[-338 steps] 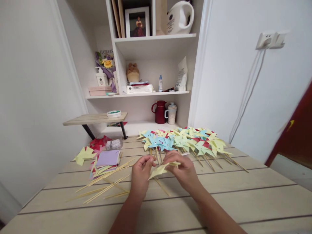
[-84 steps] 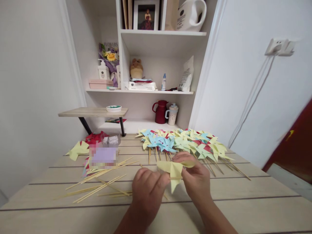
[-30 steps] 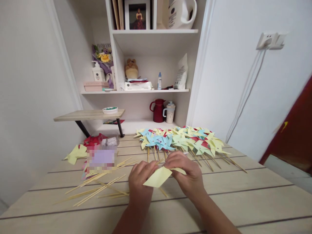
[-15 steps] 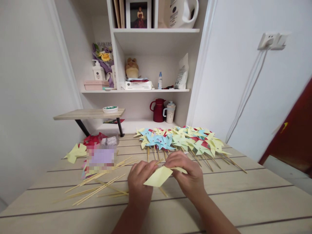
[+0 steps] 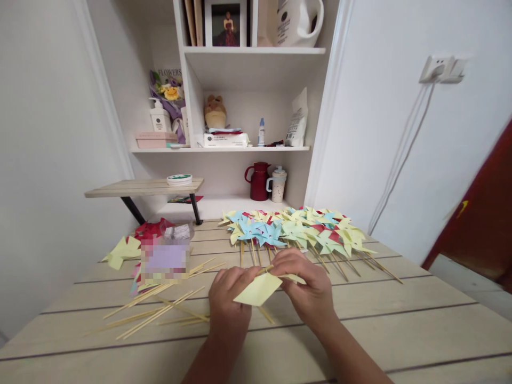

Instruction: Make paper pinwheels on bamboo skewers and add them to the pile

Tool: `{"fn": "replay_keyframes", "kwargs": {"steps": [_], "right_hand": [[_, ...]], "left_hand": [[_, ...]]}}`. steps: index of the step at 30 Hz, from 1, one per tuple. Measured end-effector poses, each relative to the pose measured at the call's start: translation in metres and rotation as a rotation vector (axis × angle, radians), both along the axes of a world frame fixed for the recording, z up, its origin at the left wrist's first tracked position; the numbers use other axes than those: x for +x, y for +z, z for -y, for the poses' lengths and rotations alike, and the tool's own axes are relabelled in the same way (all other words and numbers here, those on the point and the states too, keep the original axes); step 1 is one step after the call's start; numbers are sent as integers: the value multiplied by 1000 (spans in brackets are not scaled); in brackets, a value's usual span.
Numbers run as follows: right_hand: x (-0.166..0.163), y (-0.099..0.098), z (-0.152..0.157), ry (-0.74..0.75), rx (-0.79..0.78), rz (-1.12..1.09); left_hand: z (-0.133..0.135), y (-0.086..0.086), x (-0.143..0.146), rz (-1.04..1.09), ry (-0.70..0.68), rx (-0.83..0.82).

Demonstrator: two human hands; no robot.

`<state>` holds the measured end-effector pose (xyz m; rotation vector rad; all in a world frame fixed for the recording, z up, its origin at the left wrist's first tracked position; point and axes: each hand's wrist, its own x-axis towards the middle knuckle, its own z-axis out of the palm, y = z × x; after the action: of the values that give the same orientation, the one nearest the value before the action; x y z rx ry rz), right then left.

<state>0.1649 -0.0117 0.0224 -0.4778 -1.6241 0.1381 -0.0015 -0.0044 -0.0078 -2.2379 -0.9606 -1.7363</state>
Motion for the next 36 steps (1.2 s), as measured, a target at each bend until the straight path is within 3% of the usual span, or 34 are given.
{"fn": "replay_keyframes", "kwargs": {"steps": [14,25,36], "right_hand": [[0,1,1,-8,2,5],[0,-1,2,-8,-24,7],[-3,0,3,-6,-10,6]], "left_hand": [[0,-3,-1,-35,32,29],[4,10,-8,-92,115,108],[5,10,-6,-75,108,164]]}}
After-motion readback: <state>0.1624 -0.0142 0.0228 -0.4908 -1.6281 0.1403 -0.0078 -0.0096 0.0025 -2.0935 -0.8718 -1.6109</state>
